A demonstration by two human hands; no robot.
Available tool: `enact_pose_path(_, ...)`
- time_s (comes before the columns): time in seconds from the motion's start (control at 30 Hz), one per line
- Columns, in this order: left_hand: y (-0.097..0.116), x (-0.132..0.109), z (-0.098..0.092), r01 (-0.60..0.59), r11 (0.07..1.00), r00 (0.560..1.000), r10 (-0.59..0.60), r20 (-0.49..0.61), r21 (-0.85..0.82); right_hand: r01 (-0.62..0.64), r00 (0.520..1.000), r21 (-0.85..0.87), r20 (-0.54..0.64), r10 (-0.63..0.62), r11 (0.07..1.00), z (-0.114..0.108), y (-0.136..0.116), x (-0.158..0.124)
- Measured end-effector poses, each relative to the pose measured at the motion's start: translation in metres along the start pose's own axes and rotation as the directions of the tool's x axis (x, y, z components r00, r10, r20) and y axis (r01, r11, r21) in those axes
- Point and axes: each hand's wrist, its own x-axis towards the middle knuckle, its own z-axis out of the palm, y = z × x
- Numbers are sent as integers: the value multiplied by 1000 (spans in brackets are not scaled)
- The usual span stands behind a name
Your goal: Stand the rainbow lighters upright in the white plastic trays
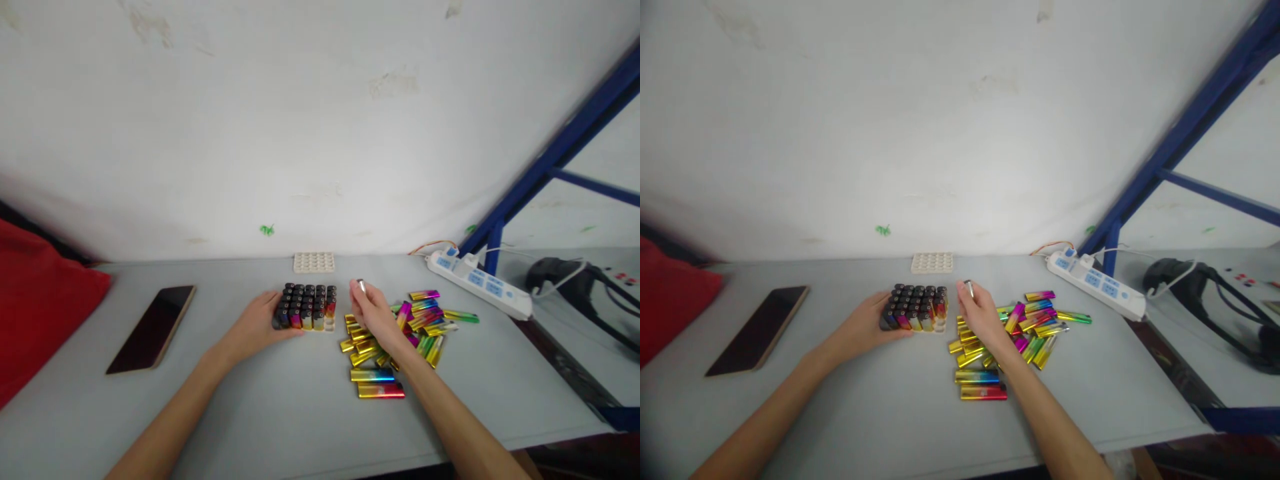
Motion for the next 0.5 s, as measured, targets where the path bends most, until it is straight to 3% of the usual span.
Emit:
enact_pose_path(0.1, -1, 0, 0, -18, 999, 1000, 17, 18, 35, 68, 997, -169, -18, -72, 983, 2, 4, -2)
enact_pose_path(0.2, -1, 0, 0, -23, 999, 999, 22, 33, 41, 48, 997, -273, -40, -61, 961, 4, 6, -4)
enact_pose_path(0.5, 1, 0, 0, -18, 1000, 999, 17, 35, 24, 115, 993, -371, 24, -114, 922, 4, 2, -5)
